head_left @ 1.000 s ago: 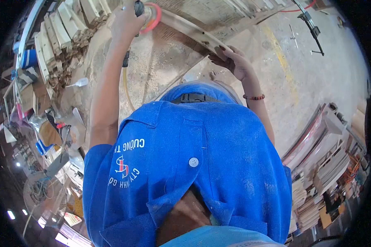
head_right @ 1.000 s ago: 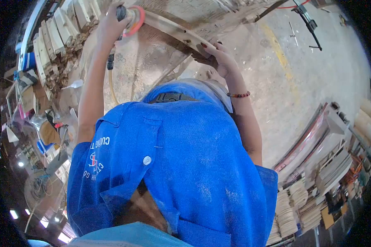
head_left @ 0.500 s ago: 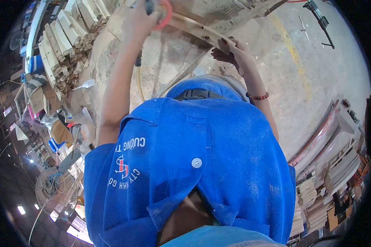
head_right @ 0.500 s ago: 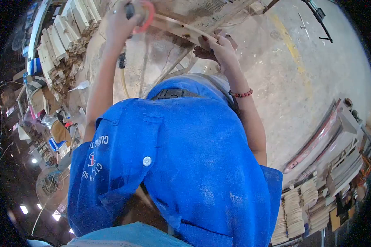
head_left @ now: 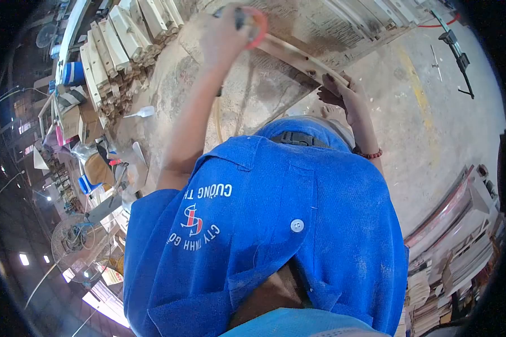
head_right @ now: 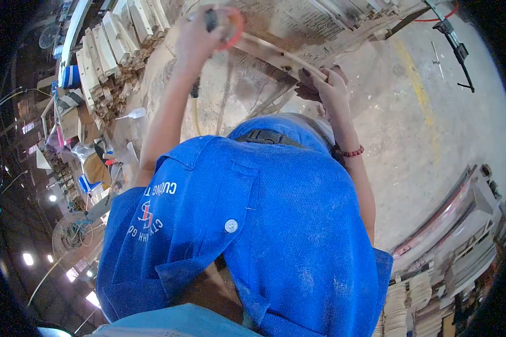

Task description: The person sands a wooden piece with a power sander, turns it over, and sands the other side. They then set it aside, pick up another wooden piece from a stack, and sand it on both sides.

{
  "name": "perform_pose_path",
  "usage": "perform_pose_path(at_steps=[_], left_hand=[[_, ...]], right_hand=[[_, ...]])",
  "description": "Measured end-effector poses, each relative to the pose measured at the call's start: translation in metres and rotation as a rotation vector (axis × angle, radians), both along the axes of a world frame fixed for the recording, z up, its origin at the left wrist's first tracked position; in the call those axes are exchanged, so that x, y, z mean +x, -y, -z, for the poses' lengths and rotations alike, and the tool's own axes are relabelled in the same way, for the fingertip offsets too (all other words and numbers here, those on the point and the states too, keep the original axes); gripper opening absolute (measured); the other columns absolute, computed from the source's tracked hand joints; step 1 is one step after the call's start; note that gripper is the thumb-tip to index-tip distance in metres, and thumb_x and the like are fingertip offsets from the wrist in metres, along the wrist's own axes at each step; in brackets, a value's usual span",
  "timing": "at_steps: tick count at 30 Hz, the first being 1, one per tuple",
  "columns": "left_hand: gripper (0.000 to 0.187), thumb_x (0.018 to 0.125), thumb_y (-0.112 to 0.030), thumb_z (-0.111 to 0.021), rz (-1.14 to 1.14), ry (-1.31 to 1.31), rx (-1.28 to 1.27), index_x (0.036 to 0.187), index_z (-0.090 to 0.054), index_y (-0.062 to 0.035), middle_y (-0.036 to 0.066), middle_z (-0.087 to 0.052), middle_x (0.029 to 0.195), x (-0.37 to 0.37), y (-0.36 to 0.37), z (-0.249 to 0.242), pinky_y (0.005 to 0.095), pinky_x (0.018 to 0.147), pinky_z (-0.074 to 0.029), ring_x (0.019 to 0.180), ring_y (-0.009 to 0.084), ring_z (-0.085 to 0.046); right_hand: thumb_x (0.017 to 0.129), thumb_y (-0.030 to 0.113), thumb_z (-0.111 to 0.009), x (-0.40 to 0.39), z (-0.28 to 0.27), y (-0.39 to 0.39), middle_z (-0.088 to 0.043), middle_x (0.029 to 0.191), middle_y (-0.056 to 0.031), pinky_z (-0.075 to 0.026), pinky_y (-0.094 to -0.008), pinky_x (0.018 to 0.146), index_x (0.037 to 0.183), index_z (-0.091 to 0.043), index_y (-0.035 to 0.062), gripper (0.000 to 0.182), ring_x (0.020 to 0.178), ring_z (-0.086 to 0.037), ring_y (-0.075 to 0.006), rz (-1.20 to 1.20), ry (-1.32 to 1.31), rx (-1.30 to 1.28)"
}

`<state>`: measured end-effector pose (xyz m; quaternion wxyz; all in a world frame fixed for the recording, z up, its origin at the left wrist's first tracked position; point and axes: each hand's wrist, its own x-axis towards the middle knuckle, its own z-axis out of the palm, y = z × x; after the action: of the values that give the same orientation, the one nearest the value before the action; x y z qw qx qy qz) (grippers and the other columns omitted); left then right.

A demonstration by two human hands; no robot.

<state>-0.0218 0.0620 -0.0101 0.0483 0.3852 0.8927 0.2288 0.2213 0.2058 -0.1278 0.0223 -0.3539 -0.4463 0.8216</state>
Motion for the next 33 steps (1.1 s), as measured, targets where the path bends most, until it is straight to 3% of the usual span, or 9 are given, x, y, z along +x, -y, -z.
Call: perform_pose_path(at_steps=[3,5,8,15,18,22,28,31,33], left_hand=[[0.039,0.086,-0.023,-0.062,-0.107,-0.074,0.057,0.124,-0.055,-0.0158,0.027,-0.063,0.097,-0.017,0.010,0.006,0.0499,0.082,-0.051,0.094,0.0425,-0.064],[0.039,0.087,-0.024,-0.061,-0.149,-0.141,-0.116,0.125,-0.056,-0.0182,0.031,-0.057,0.108,0.011,0.002,-0.011,0.0514,0.085,-0.050,0.099,0.0469,-0.061],[0.041,0.086,-0.020,-0.063,-0.080,-0.011,-0.155,0.126,-0.056,-0.0189,0.032,-0.050,0.116,0.052,-0.017,-0.029,0.0517,0.086,-0.050,0.101,0.0482,-0.059],[0.047,0.079,-0.010,-0.066,0.040,-0.064,0.000,0.125,-0.058,-0.0199,0.030,-0.048,0.117,0.060,-0.029,-0.008,0.0518,0.085,-0.050,0.100,0.0491,-0.058],[0.048,0.079,-0.010,-0.068,-0.048,-0.074,-0.119,0.125,-0.057,-0.0195,0.029,-0.049,0.116,0.049,-0.026,-0.013,0.0518,0.085,-0.050,0.099,0.0496,-0.057],[0.050,0.078,-0.010,-0.068,0.015,-0.167,-0.100,0.126,-0.056,-0.0190,0.029,-0.049,0.114,0.071,-0.029,-0.010,0.0517,0.084,-0.050,0.099,0.0496,-0.057],[0.053,0.076,-0.008,-0.069,0.151,-0.042,-0.014,0.126,-0.054,-0.0157,0.031,-0.048,0.112,0.087,-0.036,-0.014,0.0521,0.081,-0.050,0.097,0.0498,-0.057],[0.050,0.078,-0.009,-0.068,0.051,-0.114,-0.066,0.126,-0.054,-0.0146,0.030,-0.051,0.112,0.069,-0.029,-0.012,0.0512,0.080,-0.051,0.098,0.0477,-0.059],[0.047,0.080,-0.012,-0.067,0.006,0.116,-0.165,0.125,-0.055,-0.0143,0.028,-0.056,0.113,0.060,-0.025,-0.020,0.0501,0.078,-0.051,0.098,0.0446,-0.061]], right_hand=[[0.093,0.021,-0.068,0.000,0.001,0.004,-0.069,0.094,-0.0151,-0.062,-0.0326,0.067,0.113,-0.058,-0.0061,0.035,0.075,-0.072,-0.0240,0.067,-0.040,-0.017],[0.093,0.020,-0.067,-0.003,-0.001,0.006,-0.069,0.091,-0.0169,-0.062,-0.0335,0.062,0.107,-0.058,-0.0077,0.032,0.070,-0.072,-0.0267,0.112,-0.068,-0.023],[0.093,0.020,-0.067,-0.004,-0.008,0.005,-0.068,0.092,-0.0182,-0.063,-0.0348,0.063,0.107,-0.057,-0.0090,0.034,0.071,-0.072,-0.0276,0.091,0.004,0.003],[0.093,0.019,-0.068,-0.001,-0.006,0.006,-0.068,0.094,-0.0175,-0.063,-0.0343,0.063,0.110,-0.056,-0.0102,0.036,0.071,-0.072,-0.0267,0.128,-0.058,-0.031],[0.093,0.019,-0.067,-0.003,-0.011,0.007,-0.068,0.094,-0.0177,-0.063,-0.0338,0.063,0.110,-0.056,-0.0104,0.036,0.071,-0.072,-0.0260,0.117,-0.053,0.004],[0.093,0.019,-0.067,-0.003,-0.004,0.009,-0.068,0.091,-0.0178,-0.063,-0.0331,0.062,0.109,-0.057,-0.0105,0.035,0.070,-0.072,-0.0247,0.129,-0.081,0.043],[0.092,0.019,-0.067,-0.006,0.000,0.010,-0.069,0.088,-0.0166,-0.062,-0.0330,0.061,0.108,-0.058,-0.0111,0.035,0.068,-0.072,-0.0242,0.127,-0.021,0.042],[0.092,0.019,-0.068,-0.003,0.005,0.009,-0.069,0.087,-0.0163,-0.062,-0.0337,0.061,0.107,-0.058,-0.0111,0.035,0.067,-0.072,-0.0243,0.124,-0.083,0.083],[0.091,0.019,-0.069,-0.005,0.007,0.008,-0.069,0.088,-0.0165,-0.063,-0.0337,0.061,0.106,-0.059,-0.0112,0.035,0.068,-0.072,-0.0244,0.126,-0.082,0.073]])
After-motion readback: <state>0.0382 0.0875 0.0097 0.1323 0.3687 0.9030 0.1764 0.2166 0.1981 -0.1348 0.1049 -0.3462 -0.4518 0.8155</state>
